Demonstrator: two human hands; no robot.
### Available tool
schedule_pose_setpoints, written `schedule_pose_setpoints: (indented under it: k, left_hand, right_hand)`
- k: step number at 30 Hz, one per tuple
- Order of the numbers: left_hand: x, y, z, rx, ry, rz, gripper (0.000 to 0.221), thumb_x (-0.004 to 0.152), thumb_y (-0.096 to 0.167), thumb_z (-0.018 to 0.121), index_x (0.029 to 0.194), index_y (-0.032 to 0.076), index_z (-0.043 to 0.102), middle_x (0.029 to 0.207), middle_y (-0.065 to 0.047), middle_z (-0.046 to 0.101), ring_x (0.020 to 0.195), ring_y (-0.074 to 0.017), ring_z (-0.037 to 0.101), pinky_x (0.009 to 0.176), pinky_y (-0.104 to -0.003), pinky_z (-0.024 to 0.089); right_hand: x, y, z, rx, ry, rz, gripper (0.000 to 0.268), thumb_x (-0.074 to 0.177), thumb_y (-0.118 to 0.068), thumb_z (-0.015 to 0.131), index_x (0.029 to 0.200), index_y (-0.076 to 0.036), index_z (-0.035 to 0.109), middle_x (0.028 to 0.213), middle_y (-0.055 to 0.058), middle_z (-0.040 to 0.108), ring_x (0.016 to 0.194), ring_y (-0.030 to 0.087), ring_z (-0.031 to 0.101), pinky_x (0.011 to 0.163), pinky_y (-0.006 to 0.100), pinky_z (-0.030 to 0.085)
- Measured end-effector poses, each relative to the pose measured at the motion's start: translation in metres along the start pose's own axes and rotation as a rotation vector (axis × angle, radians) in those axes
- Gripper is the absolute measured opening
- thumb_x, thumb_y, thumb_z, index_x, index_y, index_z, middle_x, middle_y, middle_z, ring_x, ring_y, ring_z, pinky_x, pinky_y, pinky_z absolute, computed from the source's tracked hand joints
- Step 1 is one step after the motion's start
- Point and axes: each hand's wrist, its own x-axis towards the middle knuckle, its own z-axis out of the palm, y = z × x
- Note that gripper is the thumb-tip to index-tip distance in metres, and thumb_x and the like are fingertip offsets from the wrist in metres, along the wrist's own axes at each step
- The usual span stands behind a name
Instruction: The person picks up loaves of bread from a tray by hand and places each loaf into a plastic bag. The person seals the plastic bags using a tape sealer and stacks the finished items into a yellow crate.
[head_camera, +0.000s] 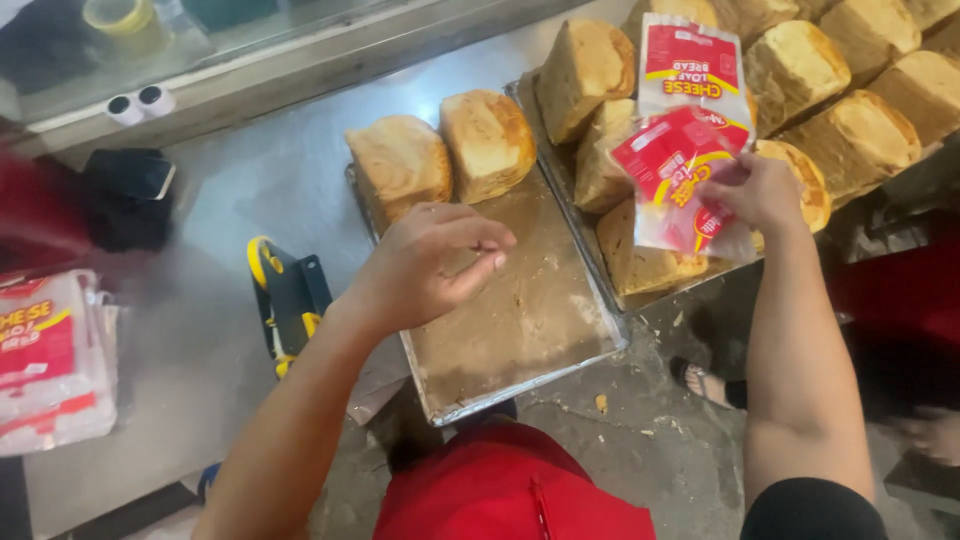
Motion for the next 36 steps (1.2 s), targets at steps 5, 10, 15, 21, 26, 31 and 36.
schedule_pose_setpoints:
  k: [5, 10, 15, 21, 26, 31, 36]
  left_hand:
    - [-0.004, 0.011, -0.006, 0.145, 0.18, 0.202, 0.058, 0.086, 0.022, 0.083, 0.136, 0.013, 0.055, 0.134, -0.014, 0.064, 0.125, -0.0369, 0.06, 0.11, -0.044, 0.043]
    - [-0.006, 0.01, -0.022, 0.112, -0.063, 0.066, 0.081, 0.082, 0.021, 0.082, 0.151, 0.011, 0.042, 0.12, -0.01, 0.071, 0.115, -0.0307, 0.067, 0.119, -0.057, 0.018]
    - [-0.079, -0.022, -0.078, -0.073, 0.026, -0.063, 0.028, 0.091, 0.02, 0.079, 0.115, 0.009, 0.069, 0.095, -0.01, 0.076, 0.086, -0.0227, 0.076, 0.079, -0.034, 0.057]
    - [-0.161, -0.037, -0.11, -0.029, 0.236, -0.186, 0.017, 0.096, 0.014, 0.076, 0.109, 0.004, 0.071, 0.088, -0.012, 0.075, 0.076, -0.0173, 0.07, 0.069, -0.031, 0.055]
    - [-0.228, -0.056, -0.136, -0.554, 0.157, -0.257, 0.034, 0.087, 0.007, 0.068, 0.121, 0.004, 0.065, 0.086, -0.002, 0.072, 0.078, -0.0031, 0.066, 0.077, -0.023, 0.056]
    - [-0.251, -0.065, -0.108, -0.378, 0.47, -0.432, 0.013, 0.091, 0.013, 0.077, 0.087, 0.001, 0.072, 0.07, 0.001, 0.065, 0.064, -0.0041, 0.054, 0.058, -0.025, 0.043]
    - [-0.259, -0.055, -0.104, -0.346, 0.519, -0.499, 0.026, 0.087, 0.016, 0.084, 0.075, 0.001, 0.067, 0.062, 0.001, 0.06, 0.057, -0.0048, 0.05, 0.05, -0.025, 0.038]
  right_hand:
    - [-0.059, -0.153, -0.036, 0.146, -0.029, -0.591, 0.017, 0.09, -0.009, 0.08, 0.105, -0.002, 0.075, 0.103, 0.015, 0.071, 0.088, 0.024, 0.07, 0.078, 0.034, 0.057]
    - [-0.145, -0.324, -0.057, 0.129, -0.48, -0.781, 0.02, 0.081, -0.005, 0.079, 0.1, -0.008, 0.078, 0.088, 0.01, 0.077, 0.075, 0.019, 0.075, 0.068, 0.032, 0.058]
    - [-0.17, -0.381, -0.026, 0.739, -0.688, -0.632, 0.041, 0.089, -0.001, 0.065, 0.129, -0.005, 0.061, 0.103, 0.003, 0.077, 0.099, 0.009, 0.072, 0.085, 0.024, 0.057]
    - [-0.179, -0.388, 0.076, 0.81, -0.586, -0.699, 0.019, 0.101, 0.006, 0.066, 0.119, 0.004, 0.072, 0.104, 0.005, 0.074, 0.094, 0.009, 0.066, 0.082, 0.023, 0.055]
    - [-0.176, -0.399, 0.112, 0.93, -0.486, -0.714, 0.017, 0.102, 0.01, 0.061, 0.112, 0.002, 0.072, 0.104, 0.004, 0.073, 0.086, 0.009, 0.064, 0.073, 0.022, 0.051]
    - [-0.219, -0.465, 0.113, 0.675, -0.189, -0.803, 0.021, 0.09, 0.006, 0.064, 0.11, 0.001, 0.069, 0.106, 0.011, 0.069, 0.093, 0.017, 0.065, 0.076, 0.029, 0.053]
    - [-0.256, -0.505, 0.12, 0.613, -0.301, -1.143, 0.019, 0.09, 0.0, 0.074, 0.109, -0.002, 0.072, 0.107, 0.01, 0.072, 0.104, 0.019, 0.065, 0.095, 0.033, 0.05]
